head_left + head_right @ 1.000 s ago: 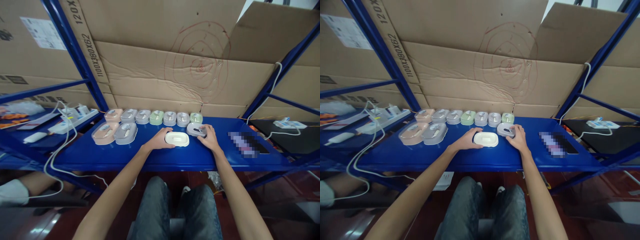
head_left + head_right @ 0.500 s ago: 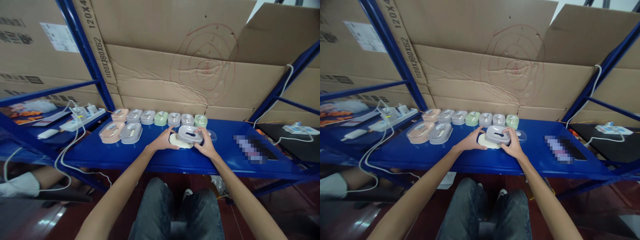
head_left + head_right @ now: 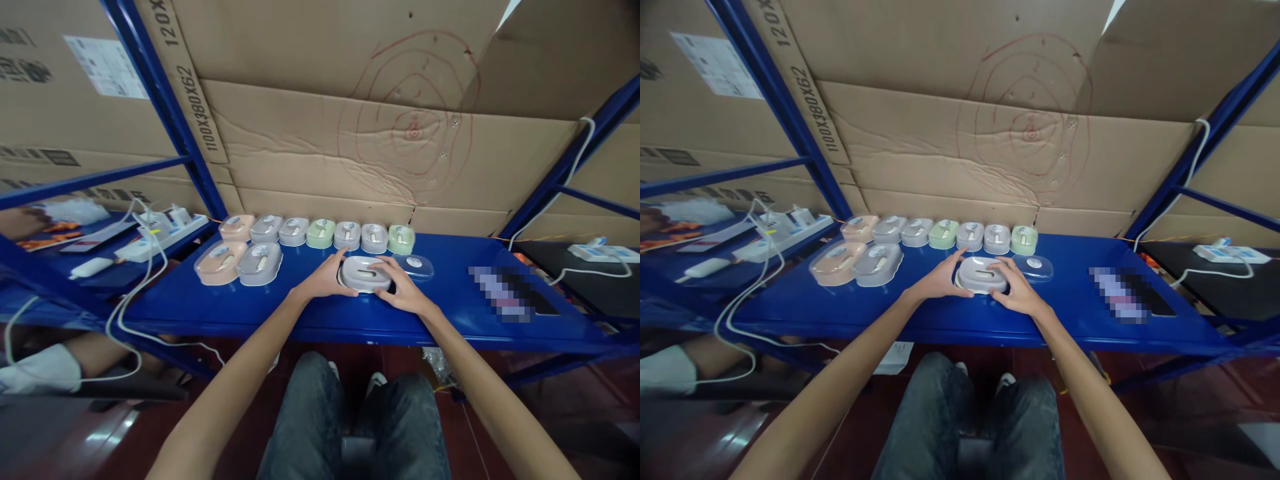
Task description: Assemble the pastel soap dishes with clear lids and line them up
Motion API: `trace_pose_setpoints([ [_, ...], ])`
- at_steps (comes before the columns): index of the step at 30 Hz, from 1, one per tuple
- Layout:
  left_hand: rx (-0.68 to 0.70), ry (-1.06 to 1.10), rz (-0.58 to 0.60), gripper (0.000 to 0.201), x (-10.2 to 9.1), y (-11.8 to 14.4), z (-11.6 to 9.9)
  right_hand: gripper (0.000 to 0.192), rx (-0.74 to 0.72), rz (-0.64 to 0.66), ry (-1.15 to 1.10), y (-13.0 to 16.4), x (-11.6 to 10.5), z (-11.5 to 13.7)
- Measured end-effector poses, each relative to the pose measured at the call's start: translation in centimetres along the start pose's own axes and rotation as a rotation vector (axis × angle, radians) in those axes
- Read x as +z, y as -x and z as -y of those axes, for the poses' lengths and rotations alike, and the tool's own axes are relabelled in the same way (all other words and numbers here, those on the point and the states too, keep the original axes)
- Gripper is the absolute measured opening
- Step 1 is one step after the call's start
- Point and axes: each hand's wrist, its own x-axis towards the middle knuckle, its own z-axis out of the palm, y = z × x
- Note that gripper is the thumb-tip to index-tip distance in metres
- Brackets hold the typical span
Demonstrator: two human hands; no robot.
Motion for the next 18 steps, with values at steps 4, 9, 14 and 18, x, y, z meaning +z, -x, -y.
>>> trace_pose_setpoints([
  [4,0.018,-0.003,-0.012,0.143,0.10,-0.03,0.17,0.056,-0.017,0.049,-0.006,-0.08,0.11,-0.10],
  [9,0.044,-0.042,0.004,0.131,0.02,-0.01,-0.07,0.064,-0.016,0.090,0.032,-0.04,0.34,-0.36],
  [14,0.125,-0.060,0.004,0.108,-0.10,-0.11,-0.22,0.056,0.002,0.140,0.123,-0.01,0.53,-0.27],
  [18,0.148,-0.067,-0.005,0.094,-0.11,-0.11,-0.32,0.057,0.001,0.149,0.169,0.02,0.68,0.16],
])
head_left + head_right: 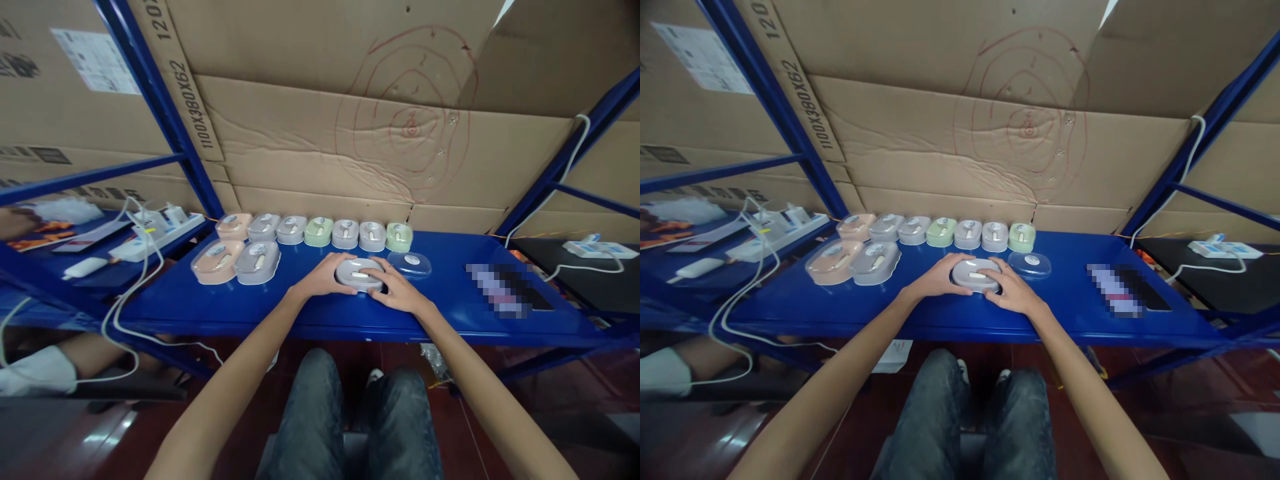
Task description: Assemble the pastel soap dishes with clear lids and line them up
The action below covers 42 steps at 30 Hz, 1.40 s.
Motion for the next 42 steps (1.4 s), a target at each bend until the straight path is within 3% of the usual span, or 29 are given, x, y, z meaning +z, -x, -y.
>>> trace_pose_setpoints([
  [2,-0.002,-0.004,-0.002,0.093,0.0,0.1,-0.2,0.059,-0.013,-0.015,0.018,0.1,-0.1,0.1],
  [4,-0.005,-0.011,-0.002,0.095,-0.1,0.2,-0.4,0.058,-0.025,-0.111,0.028,0.3,-0.5,-0.1],
  [8,-0.019,-0.042,0.004,0.096,-0.3,0.4,-0.6,0.042,0.094,-0.541,0.134,1.3,-2.1,-2.1],
  [10,-0.019,-0.063,0.000,0.096,-0.3,0.4,-0.5,0.038,0.248,-0.650,0.235,2.0,-2.7,-3.7],
  [13,-0.028,-0.090,-0.009,0.095,-0.2,0.5,-0.3,0.036,0.450,-0.593,0.301,2.7,-2.9,-5.7],
  [15,-0.038,-0.100,-0.012,0.094,-0.1,0.5,-0.2,0.034,0.487,-0.550,0.291,2.9,-2.6,-6.5],
  [19,-0.046,-0.094,-0.008,0.095,0.0,0.5,-0.1,0.035,0.439,-0.497,0.227,3.0,-2.2,-7.2],
  [25,-0.099,-0.040,-0.030,0.116,0.2,0.5,0.3,0.060,0.343,-0.404,0.124,3.2,-2.2,-7.5],
  [28,-0.111,-0.023,-0.036,0.120,0.2,0.5,0.5,0.056,0.367,-0.435,0.098,3.2,-2.4,-7.7],
  [33,-0.123,-0.027,-0.015,0.122,0.1,0.5,0.3,0.083,0.457,-0.484,0.100,2.9,-2.5,-7.4],
  [39,-0.154,-0.030,0.004,0.128,0.1,0.5,0.4,0.072,0.519,-0.629,-0.189,2.6,-2.9,-6.5],
  [42,-0.139,-0.004,-0.002,0.134,0.3,0.4,0.5,0.074,0.450,-0.619,-0.269,1.9,-2.5,-5.6],
])
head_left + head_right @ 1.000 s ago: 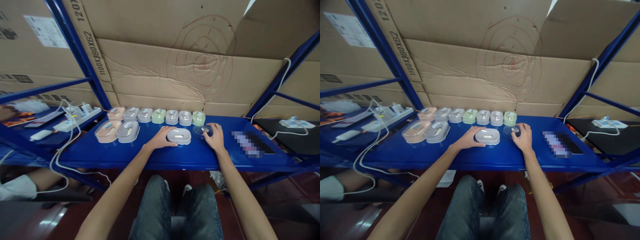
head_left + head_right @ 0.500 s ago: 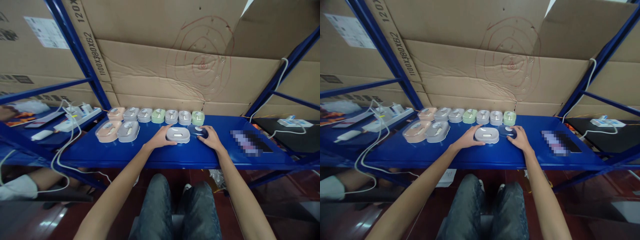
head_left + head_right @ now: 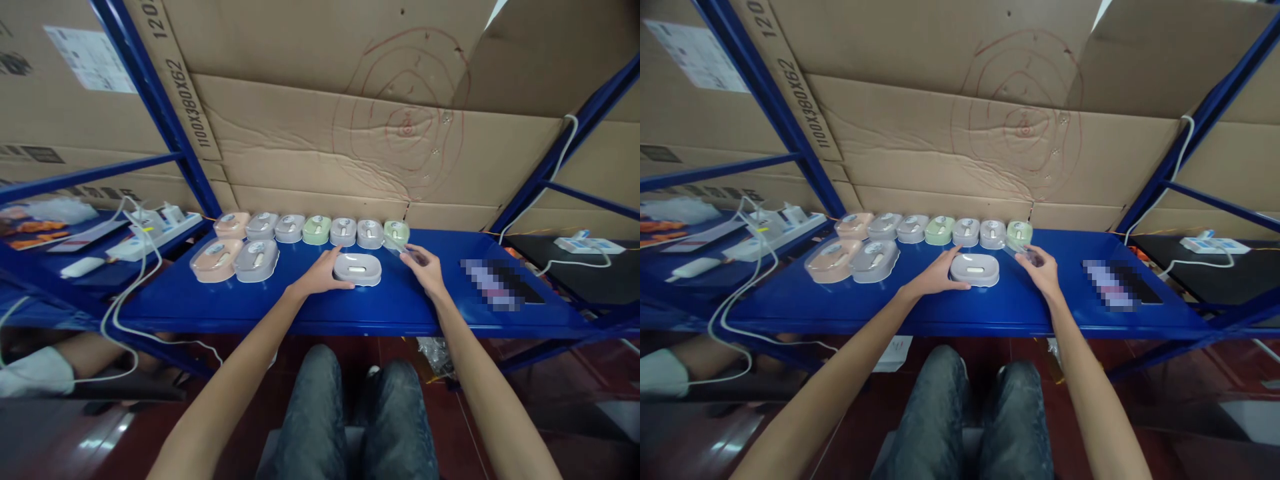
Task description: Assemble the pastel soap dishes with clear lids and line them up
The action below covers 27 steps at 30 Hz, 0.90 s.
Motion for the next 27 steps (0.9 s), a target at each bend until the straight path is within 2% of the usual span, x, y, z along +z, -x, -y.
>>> trace_pose_setpoints([
  [7,-0.008,0.026,0.024,0.145,0.2,-0.1,-0.4,0.067,-0.193,0.292,-0.205,1.0,2.4,1.8],
  [10,-0.008,-0.003,0.027,0.144,0.4,-0.2,-0.6,0.064,-0.209,0.327,-0.258,1.3,2.7,2.2],
  [16,-0.005,-0.011,0.027,0.140,0.4,-0.3,-0.8,0.059,-0.341,0.386,-0.086,1.4,3.0,3.4],
  [27,-0.003,-0.021,0.016,0.140,0.4,-0.1,-0.8,0.059,-0.377,0.449,-0.057,1.2,3.2,3.3],
])
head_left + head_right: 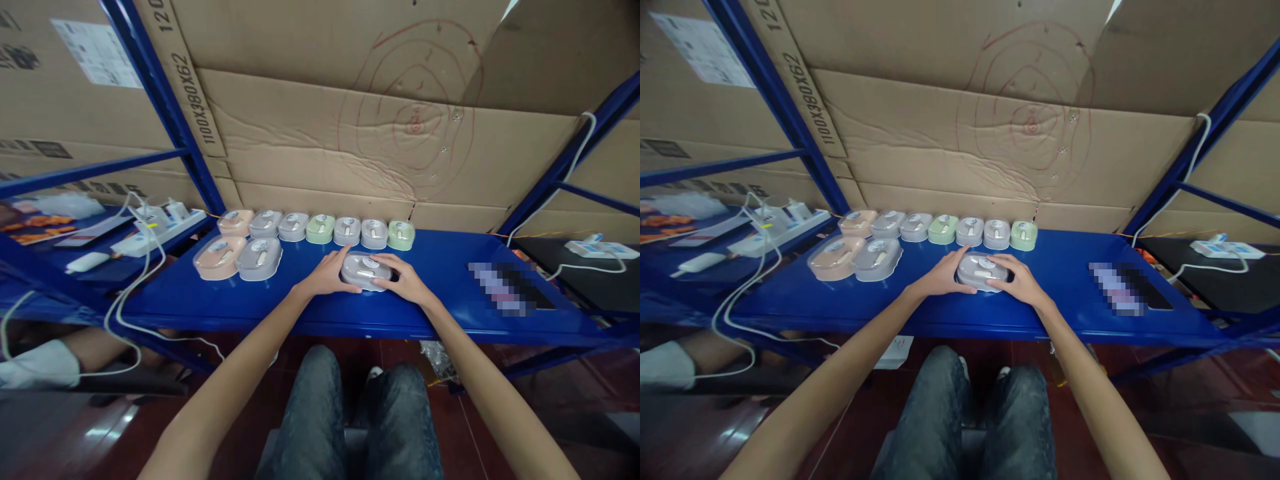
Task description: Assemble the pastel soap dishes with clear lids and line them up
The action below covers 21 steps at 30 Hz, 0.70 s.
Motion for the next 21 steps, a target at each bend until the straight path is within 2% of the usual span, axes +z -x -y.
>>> trace_pose_setpoints([
  [6,0.018,-0.006,0.003,0.137,-0.18,0.08,-0.15,0.060,-0.015,0.024,0.018,0.03,-0.13,0.11],
  [11,0.135,-0.022,0.037,0.117,-0.49,0.20,-0.40,0.064,-0.011,0.076,0.066,0.12,-0.26,0.23],
  [14,0.134,-0.034,0.033,0.109,-0.53,0.26,-0.47,0.064,-0.004,0.090,0.075,0.18,-0.27,0.21],
  [21,0.098,-0.015,0.029,0.108,-0.39,0.29,-0.30,0.059,-0.013,0.061,0.024,0.19,-0.16,0.27],
])
